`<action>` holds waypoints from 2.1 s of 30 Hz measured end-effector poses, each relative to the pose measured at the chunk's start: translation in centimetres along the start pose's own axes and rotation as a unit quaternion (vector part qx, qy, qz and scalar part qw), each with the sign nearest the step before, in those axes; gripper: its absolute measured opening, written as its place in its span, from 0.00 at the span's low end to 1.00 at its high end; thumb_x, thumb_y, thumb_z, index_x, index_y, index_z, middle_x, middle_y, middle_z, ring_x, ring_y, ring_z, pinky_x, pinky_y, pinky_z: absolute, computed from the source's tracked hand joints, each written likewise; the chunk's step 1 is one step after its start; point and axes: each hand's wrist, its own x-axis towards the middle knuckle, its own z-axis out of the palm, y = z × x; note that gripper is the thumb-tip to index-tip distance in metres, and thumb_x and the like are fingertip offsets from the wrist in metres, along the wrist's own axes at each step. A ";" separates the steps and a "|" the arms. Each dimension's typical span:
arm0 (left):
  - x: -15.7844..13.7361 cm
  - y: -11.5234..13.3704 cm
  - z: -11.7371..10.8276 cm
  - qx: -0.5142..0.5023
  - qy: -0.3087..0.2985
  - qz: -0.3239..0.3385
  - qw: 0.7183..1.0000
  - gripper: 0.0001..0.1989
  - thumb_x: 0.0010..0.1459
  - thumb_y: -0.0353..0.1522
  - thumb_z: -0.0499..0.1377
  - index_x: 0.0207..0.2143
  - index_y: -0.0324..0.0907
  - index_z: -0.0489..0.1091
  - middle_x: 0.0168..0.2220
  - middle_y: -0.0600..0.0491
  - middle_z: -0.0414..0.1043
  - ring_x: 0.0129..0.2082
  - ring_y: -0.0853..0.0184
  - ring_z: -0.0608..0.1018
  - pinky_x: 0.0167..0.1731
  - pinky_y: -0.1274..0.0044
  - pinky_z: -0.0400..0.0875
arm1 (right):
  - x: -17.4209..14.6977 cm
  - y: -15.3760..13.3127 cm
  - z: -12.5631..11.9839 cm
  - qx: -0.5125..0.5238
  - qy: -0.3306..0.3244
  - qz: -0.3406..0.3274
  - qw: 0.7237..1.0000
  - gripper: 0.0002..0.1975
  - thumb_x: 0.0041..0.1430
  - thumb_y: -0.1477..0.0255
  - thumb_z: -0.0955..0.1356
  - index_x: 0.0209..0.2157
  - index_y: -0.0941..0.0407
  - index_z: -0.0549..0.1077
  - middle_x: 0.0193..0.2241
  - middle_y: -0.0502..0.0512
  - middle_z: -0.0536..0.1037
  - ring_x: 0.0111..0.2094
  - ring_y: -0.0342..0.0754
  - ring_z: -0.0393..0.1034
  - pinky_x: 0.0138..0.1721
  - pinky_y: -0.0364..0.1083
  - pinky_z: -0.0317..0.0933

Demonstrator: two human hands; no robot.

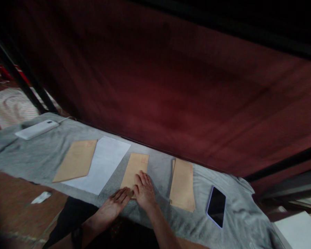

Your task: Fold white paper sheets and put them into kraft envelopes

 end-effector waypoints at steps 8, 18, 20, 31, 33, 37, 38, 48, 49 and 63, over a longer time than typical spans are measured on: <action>-1.3 0.0 1.9 0.033 0.081 0.004 0.996 0.27 0.61 0.21 0.47 0.61 0.38 0.64 0.57 0.42 0.74 0.59 0.58 0.74 0.61 0.67 0.64 | -0.2 0.2 -2.6 0.047 -0.077 -0.128 0.988 0.22 0.74 0.68 0.60 0.66 0.48 0.63 0.68 0.49 0.61 0.68 0.46 0.55 0.70 0.52 0.48; -2.0 -0.3 0.1 0.006 0.080 0.017 0.997 0.29 0.59 0.19 0.49 0.61 0.41 0.64 0.59 0.48 0.72 0.61 0.62 0.71 0.62 0.69 0.64 | 7.0 -0.1 -0.9 -0.011 -0.085 -0.114 0.990 0.23 0.74 0.62 0.59 0.67 0.45 0.60 0.70 0.47 0.56 0.70 0.49 0.50 0.70 0.55 0.43; -2.0 -0.4 -0.3 -0.010 0.063 0.009 0.998 0.30 0.59 0.19 0.49 0.63 0.42 0.63 0.60 0.49 0.72 0.62 0.63 0.71 0.62 0.69 0.64 | 8.2 0.0 -0.3 -0.025 -0.068 -0.070 0.995 0.24 0.74 0.61 0.59 0.68 0.47 0.59 0.70 0.49 0.55 0.70 0.50 0.49 0.70 0.56 0.42; -2.4 -0.5 -0.4 -0.062 0.062 -0.025 0.996 0.33 0.55 0.18 0.50 0.63 0.41 0.64 0.60 0.47 0.72 0.60 0.62 0.73 0.57 0.70 0.71 | 5.6 -0.9 0.5 -0.002 -0.067 -0.026 0.997 0.25 0.75 0.63 0.54 0.69 0.52 0.56 0.70 0.51 0.55 0.71 0.49 0.48 0.71 0.56 0.41; -2.3 -0.5 -0.5 -0.068 0.067 -0.034 0.995 0.32 0.55 0.18 0.50 0.62 0.40 0.64 0.60 0.46 0.72 0.60 0.61 0.73 0.57 0.69 0.71 | 3.8 -0.8 0.0 0.018 -0.075 -0.040 0.996 0.25 0.75 0.63 0.54 0.69 0.52 0.57 0.70 0.50 0.56 0.70 0.48 0.49 0.71 0.55 0.43; -2.0 -0.2 -1.1 -0.088 0.079 -0.039 0.992 0.31 0.55 0.19 0.51 0.62 0.38 0.65 0.58 0.44 0.73 0.59 0.60 0.73 0.57 0.69 0.71 | 0.5 -0.5 -1.5 0.056 -0.087 -0.061 0.993 0.24 0.76 0.65 0.53 0.68 0.53 0.60 0.69 0.51 0.59 0.69 0.46 0.51 0.71 0.54 0.46; -2.0 -0.2 -1.3 -0.092 0.080 -0.039 0.992 0.30 0.56 0.19 0.51 0.61 0.38 0.66 0.58 0.44 0.73 0.59 0.60 0.74 0.57 0.69 0.71 | -0.3 -0.4 -1.8 0.063 -0.090 -0.067 0.992 0.24 0.76 0.65 0.54 0.67 0.53 0.61 0.69 0.51 0.59 0.69 0.46 0.52 0.71 0.54 0.47; -1.9 0.0 -2.3 -0.100 0.021 -0.057 0.993 0.28 0.57 0.20 0.52 0.60 0.37 0.66 0.60 0.43 0.72 0.60 0.59 0.73 0.59 0.68 0.70 | -5.6 -0.4 -2.2 0.111 -0.025 -0.074 0.991 0.20 0.70 0.71 0.64 0.62 0.51 0.69 0.63 0.53 0.69 0.64 0.48 0.63 0.68 0.55 0.55; -1.9 0.0 -2.3 -0.102 0.011 -0.059 0.993 0.28 0.57 0.20 0.52 0.61 0.37 0.66 0.60 0.43 0.72 0.61 0.59 0.72 0.59 0.68 0.69 | -5.7 -0.3 -2.0 0.126 -0.011 -0.070 0.990 0.19 0.70 0.73 0.64 0.60 0.50 0.71 0.61 0.53 0.71 0.63 0.48 0.65 0.67 0.55 0.56; -0.1 -0.4 -4.3 -0.155 0.001 -0.067 0.986 0.16 0.69 0.32 0.50 0.54 0.43 0.71 0.54 0.47 0.76 0.57 0.61 0.75 0.59 0.67 0.69 | -6.3 -0.7 -2.0 0.170 0.058 -0.064 0.982 0.18 0.66 0.79 0.67 0.54 0.49 0.76 0.56 0.51 0.77 0.56 0.47 0.72 0.65 0.54 0.61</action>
